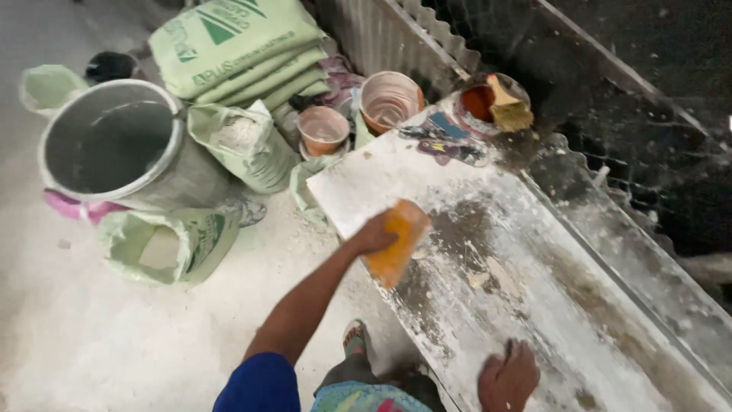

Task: Scraping plaster residue and dust from a workshop workbench using a hand tool.

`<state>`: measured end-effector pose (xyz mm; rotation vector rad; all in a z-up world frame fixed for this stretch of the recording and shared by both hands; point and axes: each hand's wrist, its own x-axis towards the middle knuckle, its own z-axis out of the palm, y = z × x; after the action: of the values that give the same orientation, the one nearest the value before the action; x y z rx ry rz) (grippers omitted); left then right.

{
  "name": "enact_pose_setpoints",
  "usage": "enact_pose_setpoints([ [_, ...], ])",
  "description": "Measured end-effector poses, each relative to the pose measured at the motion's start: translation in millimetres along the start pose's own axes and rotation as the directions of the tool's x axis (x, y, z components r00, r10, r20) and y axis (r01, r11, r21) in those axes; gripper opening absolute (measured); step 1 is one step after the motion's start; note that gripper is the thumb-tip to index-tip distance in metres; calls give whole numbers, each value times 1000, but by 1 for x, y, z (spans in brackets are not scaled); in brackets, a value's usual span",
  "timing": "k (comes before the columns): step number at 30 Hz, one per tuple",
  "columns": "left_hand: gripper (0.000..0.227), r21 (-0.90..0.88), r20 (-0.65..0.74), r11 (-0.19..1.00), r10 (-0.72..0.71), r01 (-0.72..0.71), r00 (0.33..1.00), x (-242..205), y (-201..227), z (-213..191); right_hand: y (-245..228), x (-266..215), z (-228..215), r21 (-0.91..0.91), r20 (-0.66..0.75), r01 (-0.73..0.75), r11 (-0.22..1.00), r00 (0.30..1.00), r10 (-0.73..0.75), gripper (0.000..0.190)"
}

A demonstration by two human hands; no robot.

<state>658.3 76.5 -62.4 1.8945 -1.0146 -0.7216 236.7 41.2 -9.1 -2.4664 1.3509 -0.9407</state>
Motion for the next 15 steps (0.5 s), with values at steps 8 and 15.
enact_pose_setpoints([
  [8, 78, 37, 493, 992, 90, -124, 866, -31, 99, 148, 53, -39, 30, -26, 25, -87, 996, 996, 88, 55],
  [15, 60, 122, 216, 992, -65, 39, 974, 33, 93, -47, 20, -20, 10, 5, 31, -169, 986, 985, 169, 52],
])
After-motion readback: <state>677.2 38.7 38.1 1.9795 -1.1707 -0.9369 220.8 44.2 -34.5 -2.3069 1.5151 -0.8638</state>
